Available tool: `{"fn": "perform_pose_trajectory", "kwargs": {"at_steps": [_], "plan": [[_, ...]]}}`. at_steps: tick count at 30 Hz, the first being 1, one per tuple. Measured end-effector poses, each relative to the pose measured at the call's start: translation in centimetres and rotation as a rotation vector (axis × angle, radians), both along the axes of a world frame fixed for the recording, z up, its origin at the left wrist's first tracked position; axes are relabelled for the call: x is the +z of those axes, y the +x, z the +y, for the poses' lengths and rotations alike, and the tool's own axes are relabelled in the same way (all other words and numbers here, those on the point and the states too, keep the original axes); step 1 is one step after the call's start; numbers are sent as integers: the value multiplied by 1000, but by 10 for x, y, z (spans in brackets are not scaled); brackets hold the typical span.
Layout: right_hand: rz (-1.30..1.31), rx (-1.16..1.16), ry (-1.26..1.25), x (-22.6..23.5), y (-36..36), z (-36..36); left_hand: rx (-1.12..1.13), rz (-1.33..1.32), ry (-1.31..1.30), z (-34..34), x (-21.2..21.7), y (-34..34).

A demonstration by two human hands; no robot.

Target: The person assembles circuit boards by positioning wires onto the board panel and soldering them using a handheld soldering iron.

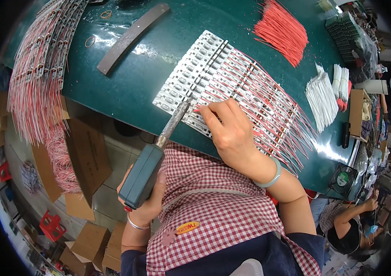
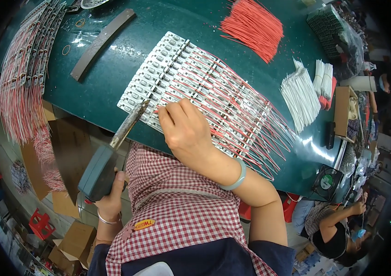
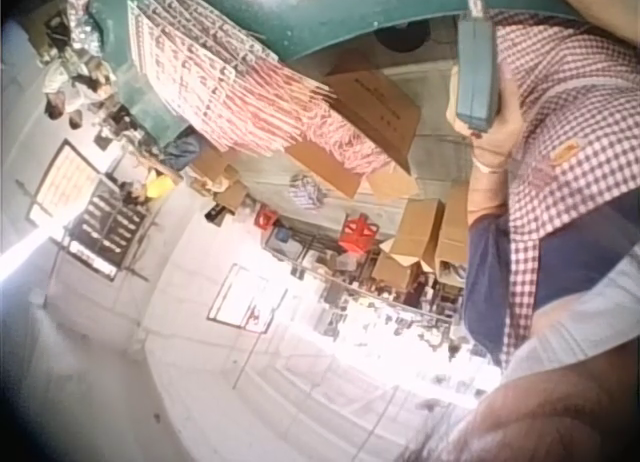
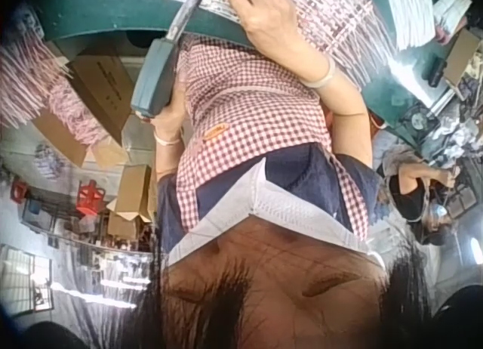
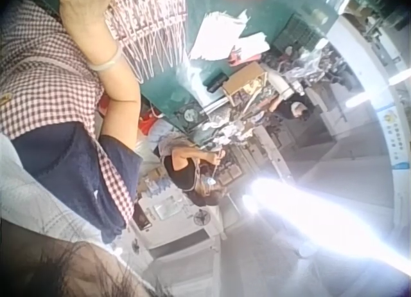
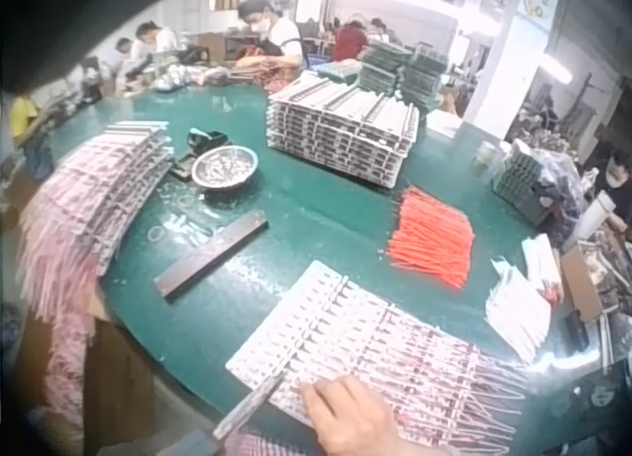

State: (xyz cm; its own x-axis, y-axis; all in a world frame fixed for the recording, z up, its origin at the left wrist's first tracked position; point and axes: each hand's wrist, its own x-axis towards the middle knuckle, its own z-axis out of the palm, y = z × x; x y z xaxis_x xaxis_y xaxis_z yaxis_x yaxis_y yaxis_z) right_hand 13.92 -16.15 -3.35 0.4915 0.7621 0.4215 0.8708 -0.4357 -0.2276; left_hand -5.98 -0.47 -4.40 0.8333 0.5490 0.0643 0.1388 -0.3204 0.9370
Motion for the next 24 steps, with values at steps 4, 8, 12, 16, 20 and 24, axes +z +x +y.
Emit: {"fn": "perform_pose_trajectory", "kwargs": {"at_steps": [4, 8, 12, 16, 20, 24], "plan": [[-12, -4, 3, -1, 0, 0, -18, -2, -6, 0, 0, -6], [-16, 7, 31, 2, 0, -1, 62, 47, -76, -4, 1, -6], [0, 18, 65, 0, -5, 0, 74, 58, -110, -4, 3, -5], [-18, 20, 61, -2, -7, 2, 36, 25, -50, -3, 3, -5], [-9, 26, 36, -2, -8, 1, -39, -8, 99, 1, 2, -5], [-6, -7, 74, -4, -9, 4, -53, -14, 106, 1, 7, 0]]}}
